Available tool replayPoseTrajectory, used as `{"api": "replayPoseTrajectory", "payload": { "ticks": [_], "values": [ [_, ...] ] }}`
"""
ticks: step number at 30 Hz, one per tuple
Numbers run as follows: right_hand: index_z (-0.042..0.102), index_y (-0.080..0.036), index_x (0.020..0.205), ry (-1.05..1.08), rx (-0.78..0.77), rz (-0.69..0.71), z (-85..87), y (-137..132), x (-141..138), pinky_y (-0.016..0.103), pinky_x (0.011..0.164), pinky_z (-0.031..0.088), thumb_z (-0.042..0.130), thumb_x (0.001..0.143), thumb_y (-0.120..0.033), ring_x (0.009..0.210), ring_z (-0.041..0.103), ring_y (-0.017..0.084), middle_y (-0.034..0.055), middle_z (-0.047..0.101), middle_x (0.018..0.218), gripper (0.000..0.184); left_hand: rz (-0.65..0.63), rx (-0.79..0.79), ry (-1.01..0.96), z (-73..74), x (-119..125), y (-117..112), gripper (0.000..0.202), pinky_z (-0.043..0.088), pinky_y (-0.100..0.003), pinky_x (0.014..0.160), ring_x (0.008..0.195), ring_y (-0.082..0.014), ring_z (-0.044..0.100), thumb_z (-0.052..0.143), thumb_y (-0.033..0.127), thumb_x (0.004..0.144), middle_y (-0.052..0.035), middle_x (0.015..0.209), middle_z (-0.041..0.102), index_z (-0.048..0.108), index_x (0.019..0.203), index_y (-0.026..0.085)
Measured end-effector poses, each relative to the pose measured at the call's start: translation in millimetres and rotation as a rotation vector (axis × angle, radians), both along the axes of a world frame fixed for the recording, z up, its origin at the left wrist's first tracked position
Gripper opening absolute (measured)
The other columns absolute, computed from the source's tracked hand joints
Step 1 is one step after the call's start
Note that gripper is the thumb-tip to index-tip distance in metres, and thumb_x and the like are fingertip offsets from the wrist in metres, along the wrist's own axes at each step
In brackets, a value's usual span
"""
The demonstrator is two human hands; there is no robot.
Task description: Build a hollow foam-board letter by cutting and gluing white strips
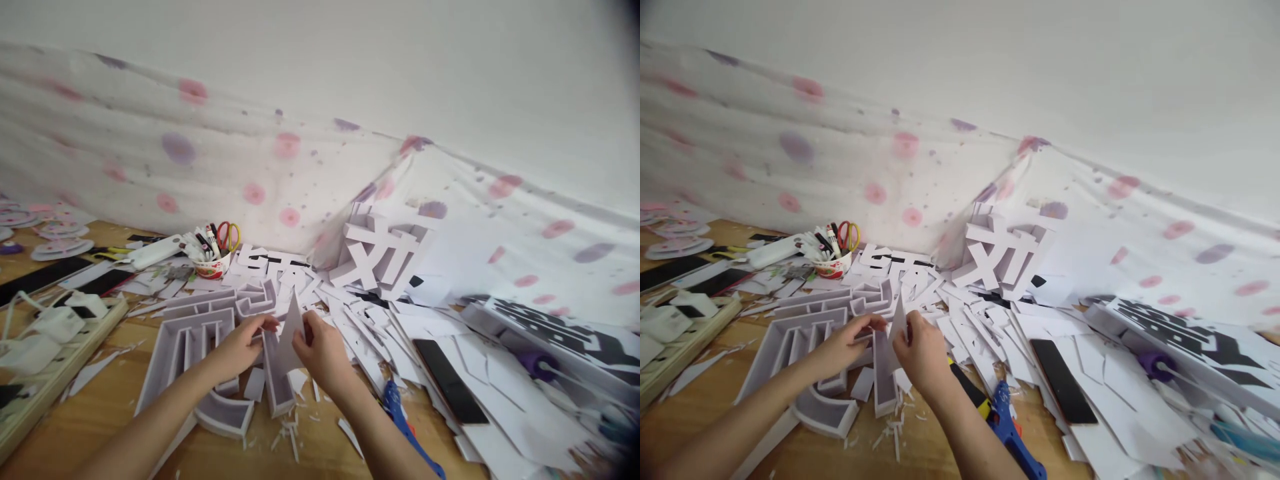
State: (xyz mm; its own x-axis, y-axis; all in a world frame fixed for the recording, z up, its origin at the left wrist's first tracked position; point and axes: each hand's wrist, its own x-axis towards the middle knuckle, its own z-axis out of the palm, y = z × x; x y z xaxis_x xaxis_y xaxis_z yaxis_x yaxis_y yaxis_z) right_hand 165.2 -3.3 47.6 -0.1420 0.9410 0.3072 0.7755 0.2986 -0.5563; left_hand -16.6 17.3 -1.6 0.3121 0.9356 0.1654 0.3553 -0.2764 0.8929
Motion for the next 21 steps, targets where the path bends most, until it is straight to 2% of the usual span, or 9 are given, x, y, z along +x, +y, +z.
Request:
{"api": "replayPoseTrajectory", "payload": {
  "ticks": [2,4,8,10,16,21],
  "values": [
    [0.042,-0.022,0.068,-0.008,-0.009,0.030,-7.8,0,-6,0.022,0.050,0.026,0.047,0.072,-0.021,0.049,0.039,0.011,-0.0057,0.041,0.054,0.006,-0.088,0.129,0.212,-1.1,-8,-2,0.051,0.035,-0.039,0.101,0.110,-0.0198,0.052,0.047,0.002,0.060,-0.0048,0.109,0.060,0.055,0.106,0.022],
    [0.043,-0.022,0.068,0.022,-0.019,0.064,-14.7,-1,-12,0.022,0.050,0.026,0.047,0.073,-0.022,0.050,0.041,0.011,-0.0054,0.043,0.054,0.006,-0.140,0.188,0.384,0.0,-12,-3,0.052,0.035,-0.040,0.100,0.111,-0.0220,0.050,0.051,0.002,0.058,-0.0052,0.109,0.059,0.054,0.106,0.022],
    [0.045,-0.022,0.070,0.100,-0.054,0.126,-21.0,-3,-18,0.021,0.050,0.028,0.048,0.076,-0.023,0.049,0.042,0.010,-0.0053,0.047,0.056,0.006,-0.142,0.236,0.634,5.1,-9,1,0.033,0.041,-0.036,0.088,0.101,-0.0237,0.052,0.056,0.010,0.060,-0.0058,0.101,0.059,0.055,0.091,0.020],
    [0.047,-0.022,0.072,0.113,-0.063,0.131,-21.6,-5,-18,0.020,0.049,0.029,0.049,0.076,-0.025,0.048,0.042,0.010,-0.0054,0.048,0.056,0.006,-0.139,0.264,0.691,7.6,-5,7,0.026,0.041,-0.035,0.084,0.096,-0.0236,0.053,0.055,0.010,0.060,-0.0050,0.095,0.059,0.055,0.084,0.020],
    [0.048,-0.021,0.071,0.029,-0.118,0.127,-22.1,-7,-13,0.020,0.050,0.028,0.051,0.077,-0.023,0.052,0.047,0.011,-0.0035,0.054,0.060,0.007,-0.138,0.286,0.746,16.5,2,17,0.028,0.040,-0.034,0.080,0.086,-0.0238,0.055,0.054,0.007,0.056,-0.0028,0.081,0.060,0.057,0.079,0.022],
    [0.044,-0.021,0.066,-0.105,-0.098,0.072,-14.2,-1,-2,0.021,0.050,0.024,0.049,0.081,-0.025,0.052,0.044,0.011,-0.0020,0.052,0.058,0.016,-0.043,0.301,0.778,28.2,4,13,0.051,0.038,-0.035,0.082,0.091,-0.0259,0.056,0.050,0.002,0.056,-0.0042,0.084,0.064,0.056,0.104,0.020]
  ]
}}
